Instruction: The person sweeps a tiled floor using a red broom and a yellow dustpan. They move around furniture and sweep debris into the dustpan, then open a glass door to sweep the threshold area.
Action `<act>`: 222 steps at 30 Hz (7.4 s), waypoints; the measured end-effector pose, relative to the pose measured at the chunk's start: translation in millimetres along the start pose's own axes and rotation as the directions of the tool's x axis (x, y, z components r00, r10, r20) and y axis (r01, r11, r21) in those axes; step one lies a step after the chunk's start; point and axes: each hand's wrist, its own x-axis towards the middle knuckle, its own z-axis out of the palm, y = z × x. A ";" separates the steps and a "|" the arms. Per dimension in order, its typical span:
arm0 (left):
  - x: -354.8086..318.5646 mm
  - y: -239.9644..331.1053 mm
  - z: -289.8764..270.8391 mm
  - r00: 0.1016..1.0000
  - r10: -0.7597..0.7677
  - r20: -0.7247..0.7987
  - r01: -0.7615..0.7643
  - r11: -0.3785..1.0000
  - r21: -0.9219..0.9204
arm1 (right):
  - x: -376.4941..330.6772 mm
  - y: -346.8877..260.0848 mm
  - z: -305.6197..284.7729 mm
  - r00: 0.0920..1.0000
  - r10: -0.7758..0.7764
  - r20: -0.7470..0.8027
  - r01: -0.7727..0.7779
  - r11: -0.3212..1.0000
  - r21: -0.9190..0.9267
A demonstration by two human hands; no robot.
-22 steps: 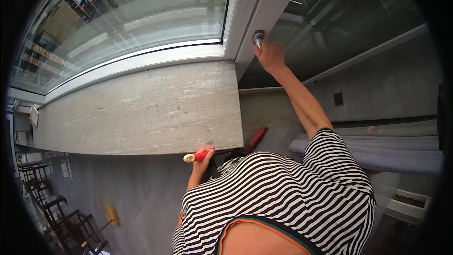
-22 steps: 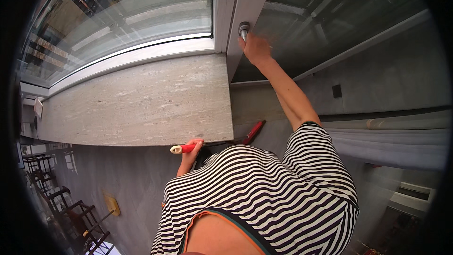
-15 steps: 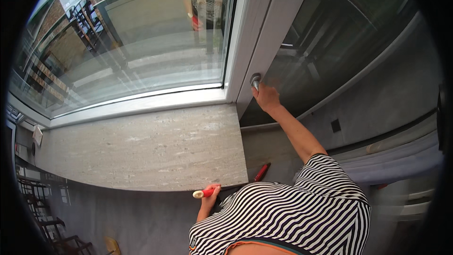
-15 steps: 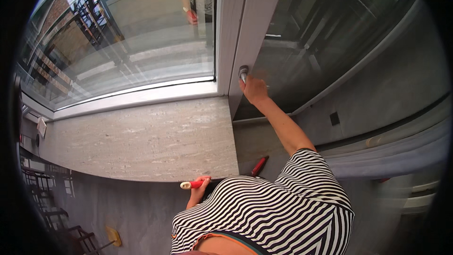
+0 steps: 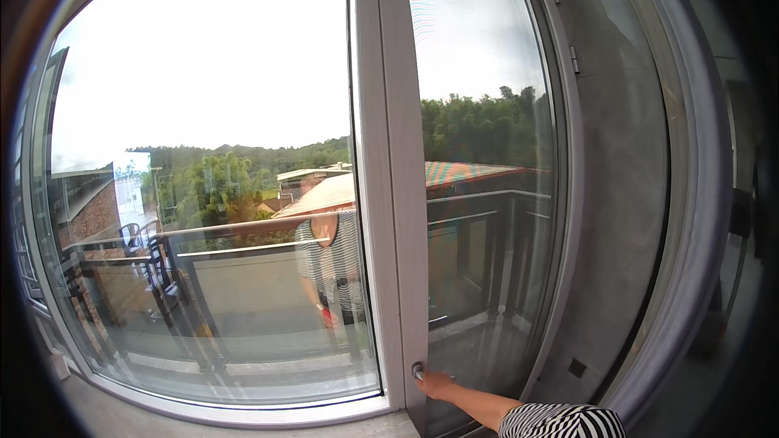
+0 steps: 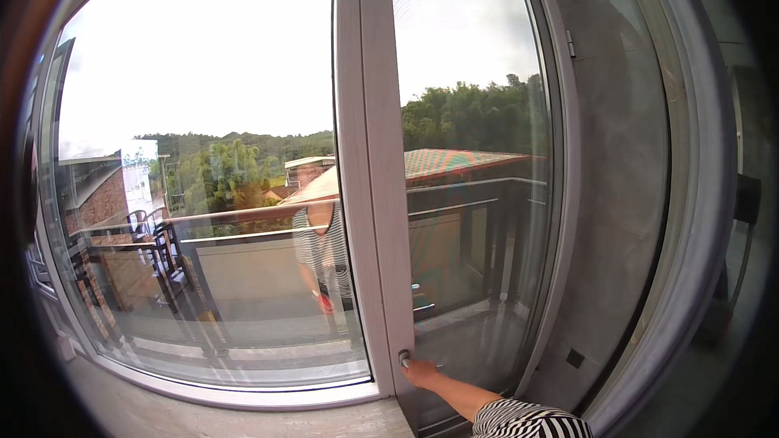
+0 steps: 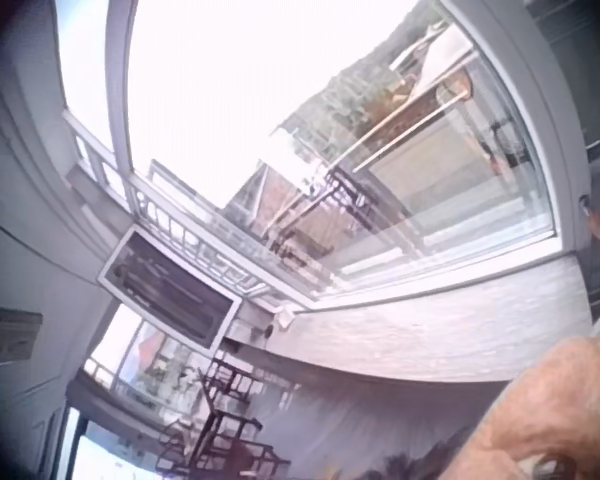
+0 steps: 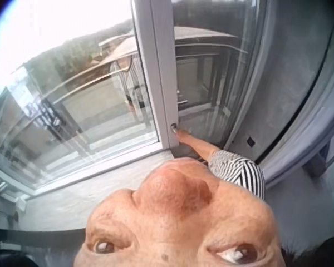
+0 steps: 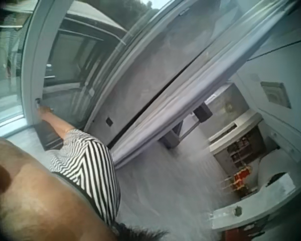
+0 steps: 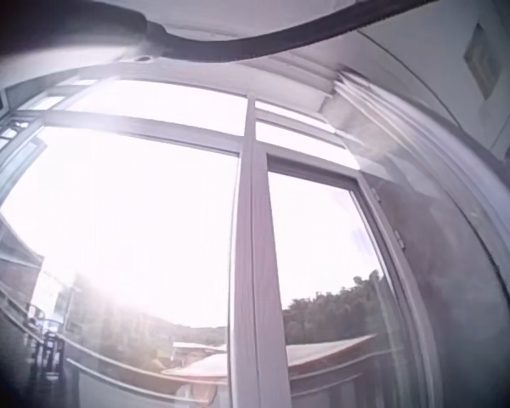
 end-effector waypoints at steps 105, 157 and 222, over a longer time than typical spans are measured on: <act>-120.0 99.3 164.6 0.999 0.045 0.003 -0.042 0.958 -0.283 | -651.0 402.9 -117.7 -0.152 0.665 -0.731 -0.715 0.436 0.546; 69.9 -25.8 116.2 0.981 0.119 -0.154 0.132 0.174 0.976 | -314.9 456.6 58.5 0.344 0.454 0.822 -0.821 -0.280 0.498; 74.9 -15.6 122.1 0.979 -0.027 -0.204 0.205 0.208 0.956 | -210.1 492.0 123.7 0.182 0.500 0.847 -0.948 -0.140 0.286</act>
